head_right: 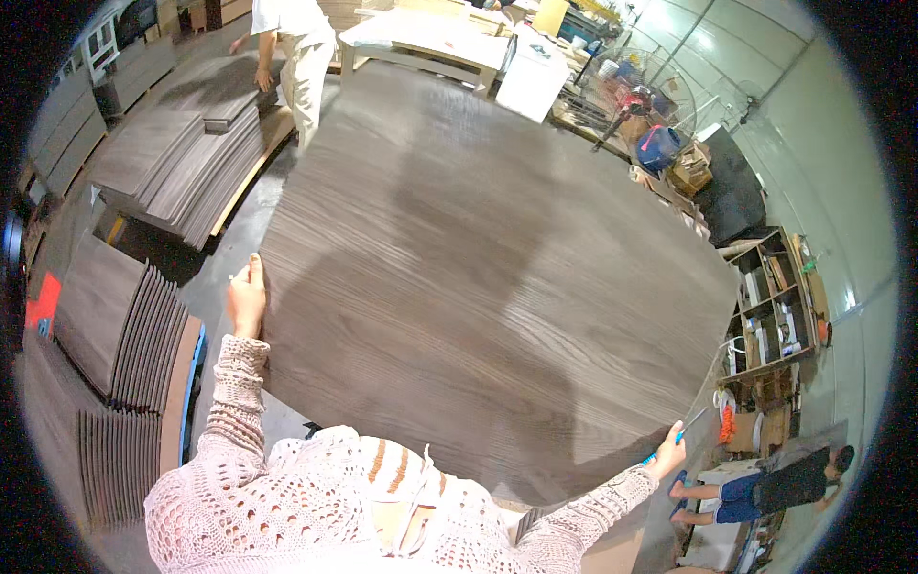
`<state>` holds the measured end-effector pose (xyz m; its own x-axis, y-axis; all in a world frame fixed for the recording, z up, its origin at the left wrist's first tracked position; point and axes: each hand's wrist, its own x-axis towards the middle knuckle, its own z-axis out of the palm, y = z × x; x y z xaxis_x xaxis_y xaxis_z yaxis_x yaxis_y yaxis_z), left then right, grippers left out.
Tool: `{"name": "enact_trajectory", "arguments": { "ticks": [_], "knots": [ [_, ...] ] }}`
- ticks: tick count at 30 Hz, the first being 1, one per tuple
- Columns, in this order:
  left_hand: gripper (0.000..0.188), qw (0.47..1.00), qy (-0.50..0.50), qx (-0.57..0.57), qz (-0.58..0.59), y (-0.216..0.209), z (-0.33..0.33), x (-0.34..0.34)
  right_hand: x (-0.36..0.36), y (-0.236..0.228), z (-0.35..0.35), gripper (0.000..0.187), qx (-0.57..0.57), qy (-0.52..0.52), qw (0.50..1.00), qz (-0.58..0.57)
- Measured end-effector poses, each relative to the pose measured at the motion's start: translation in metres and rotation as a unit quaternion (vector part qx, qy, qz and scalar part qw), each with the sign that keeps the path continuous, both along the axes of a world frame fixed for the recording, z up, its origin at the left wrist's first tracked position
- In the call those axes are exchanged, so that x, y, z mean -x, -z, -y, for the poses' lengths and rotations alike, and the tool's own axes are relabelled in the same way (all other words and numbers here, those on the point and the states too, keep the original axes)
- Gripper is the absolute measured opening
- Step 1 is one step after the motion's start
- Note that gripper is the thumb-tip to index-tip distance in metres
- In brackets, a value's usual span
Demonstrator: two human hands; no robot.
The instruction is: Trim the edges of wood veneer furniture panels using a blue utility knife.
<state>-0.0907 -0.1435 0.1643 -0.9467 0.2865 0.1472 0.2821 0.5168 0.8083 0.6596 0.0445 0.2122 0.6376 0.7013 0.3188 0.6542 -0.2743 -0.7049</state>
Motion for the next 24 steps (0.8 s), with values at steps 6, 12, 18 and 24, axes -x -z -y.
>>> {"name": "enact_trajectory", "arguments": {
  "ticks": [6,12,18,24],
  "knots": [
    [0.059,0.982,0.032,0.171,0.067,0.013,0.003,-0.011,-0.020,0.056,-0.013,0.063,0.087,-0.015,0.993,0.080],
    [0.056,0.966,0.058,0.251,0.030,-0.008,-0.004,-0.009,-0.030,0.100,-0.009,0.061,0.135,-0.015,0.984,0.118],
    [0.054,0.959,0.127,0.252,-0.010,-0.007,-0.027,-0.005,-0.038,0.111,-0.003,0.051,0.164,-0.090,0.973,0.137],
    [0.042,0.909,0.340,0.231,-0.071,-0.009,0.027,0.008,-0.007,0.066,0.097,0.048,0.237,-0.019,0.970,0.047]
  ]
}}
